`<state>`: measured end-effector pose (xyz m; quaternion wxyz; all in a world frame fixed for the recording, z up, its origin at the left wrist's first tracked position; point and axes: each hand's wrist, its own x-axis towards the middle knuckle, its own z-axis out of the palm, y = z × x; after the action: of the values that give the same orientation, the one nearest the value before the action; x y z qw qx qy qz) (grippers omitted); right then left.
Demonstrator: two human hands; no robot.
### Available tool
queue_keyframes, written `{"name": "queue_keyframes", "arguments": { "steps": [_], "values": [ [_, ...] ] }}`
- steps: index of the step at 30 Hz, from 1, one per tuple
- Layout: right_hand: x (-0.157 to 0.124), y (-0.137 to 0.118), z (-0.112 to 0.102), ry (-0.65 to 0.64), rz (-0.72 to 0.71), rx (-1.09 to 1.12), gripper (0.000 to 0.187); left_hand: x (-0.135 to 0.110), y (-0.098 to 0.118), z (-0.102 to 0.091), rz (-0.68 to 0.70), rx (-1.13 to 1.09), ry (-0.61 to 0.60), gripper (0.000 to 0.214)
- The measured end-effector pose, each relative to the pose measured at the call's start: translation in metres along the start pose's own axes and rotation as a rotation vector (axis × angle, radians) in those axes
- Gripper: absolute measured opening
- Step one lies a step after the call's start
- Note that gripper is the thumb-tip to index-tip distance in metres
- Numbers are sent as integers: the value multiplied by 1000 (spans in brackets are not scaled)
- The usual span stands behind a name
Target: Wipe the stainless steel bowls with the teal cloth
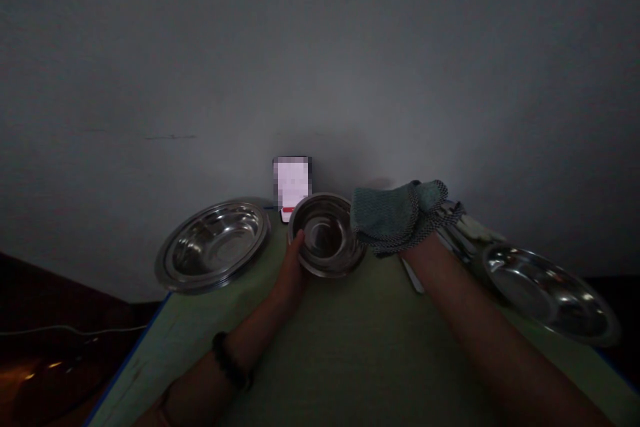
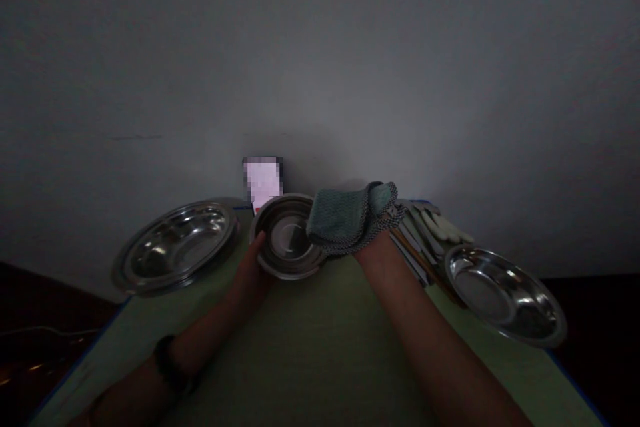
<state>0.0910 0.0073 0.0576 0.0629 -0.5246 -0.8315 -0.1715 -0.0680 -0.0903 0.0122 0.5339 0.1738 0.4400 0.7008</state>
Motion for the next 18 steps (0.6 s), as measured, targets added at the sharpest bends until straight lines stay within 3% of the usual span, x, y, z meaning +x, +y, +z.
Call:
{"name": "queue_keyframes", "arguments": {
  "steps": [1, 2, 3, 5, 7, 9, 13, 18],
  "values": [
    [-1, 7, 0, 88, 30, 272, 36, 0, 0, 1, 24, -19, -10, 36],
    [-2, 15, -2, 200, 80, 682, 40, 1, 0, 1, 43, -32, -19, 36],
    [-3, 23, -3, 227, 101, 1026, 48, 1, -1, 0, 54, -37, -30, 38],
    [-5, 36, -8, 201, 172, 1742, 61, 2, -3, -1, 64, -26, -43, 42],
    [-6, 44, -9, 135, 235, 2172, 65, 3, -3, -2, 66, -1, -39, 46],
    [-4, 45, -5, 88, 226, 2260, 66, 3, -3, -2, 58, 23, -34, 47],
    [5, 32, 16, 105, 179, 2128, 60, 4, -4, -3, 49, 2, -41, 42],
    [10, 23, 29, 105, 230, 2101, 56, 14, -15, -17, 154, 78, -32, 54]
  ]
}}
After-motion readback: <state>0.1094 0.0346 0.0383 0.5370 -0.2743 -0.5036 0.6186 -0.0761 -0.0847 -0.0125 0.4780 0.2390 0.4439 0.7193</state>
